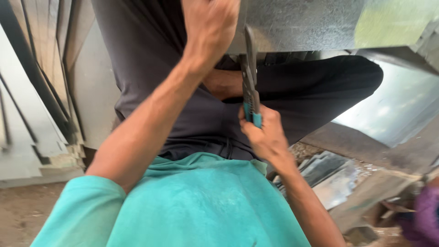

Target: The person is cutting a large metal sheet using tin snips. They hold the sheet with one hand and use the snips with the other to trim the edges. The person is sitting on the ground surrounded by other metal sheets.

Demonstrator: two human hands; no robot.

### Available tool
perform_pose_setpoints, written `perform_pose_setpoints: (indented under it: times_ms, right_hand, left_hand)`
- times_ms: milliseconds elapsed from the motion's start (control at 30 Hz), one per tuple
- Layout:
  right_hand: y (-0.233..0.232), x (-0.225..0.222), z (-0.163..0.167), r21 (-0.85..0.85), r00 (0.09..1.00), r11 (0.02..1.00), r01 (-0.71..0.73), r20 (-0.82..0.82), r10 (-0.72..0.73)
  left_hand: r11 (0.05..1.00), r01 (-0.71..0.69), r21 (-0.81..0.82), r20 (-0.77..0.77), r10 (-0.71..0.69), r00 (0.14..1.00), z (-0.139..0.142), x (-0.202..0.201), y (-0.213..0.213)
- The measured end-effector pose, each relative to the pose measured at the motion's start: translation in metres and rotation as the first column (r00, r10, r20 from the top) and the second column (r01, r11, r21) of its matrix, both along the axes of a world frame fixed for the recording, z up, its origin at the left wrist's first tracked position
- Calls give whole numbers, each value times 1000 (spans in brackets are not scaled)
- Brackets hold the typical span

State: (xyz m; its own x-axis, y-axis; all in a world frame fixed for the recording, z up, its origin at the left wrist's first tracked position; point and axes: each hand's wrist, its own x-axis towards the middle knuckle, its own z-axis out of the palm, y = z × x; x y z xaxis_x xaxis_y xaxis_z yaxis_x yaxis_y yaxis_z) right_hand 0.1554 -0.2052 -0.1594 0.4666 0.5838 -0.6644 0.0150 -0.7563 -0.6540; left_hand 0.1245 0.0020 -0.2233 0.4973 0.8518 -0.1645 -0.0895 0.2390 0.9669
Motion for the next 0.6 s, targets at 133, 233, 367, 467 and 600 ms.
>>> perform_pose_setpoints:
  times_ms: [133, 233, 367, 467, 600]
  right_hand:
    - [-44, 21, 21, 15, 956, 991, 135, -266, -126]
    - [-78, 13, 30, -85, 909, 924, 372, -168, -381]
    - [-96, -4, 17, 14, 825, 836, 548, -175, -537]
    - [-88, -2, 4, 75, 780, 788, 611, -228, -583]
    - [-73, 13, 4, 176, 808, 789, 588, -157, -568]
  left_hand:
    - [994, -89, 57, 105, 83, 991, -1, 23, -50]
    - [975, 138, -176, 207, -100, 973, 23, 43, -85]
    - [799, 501, -332, 131, -487, 864, 34, 63, -111]
    - [790, 494, -363, 9, -527, 850, 17, 72, -126]
    - [857, 440, -267, 65, -440, 896, -2, 72, -140]
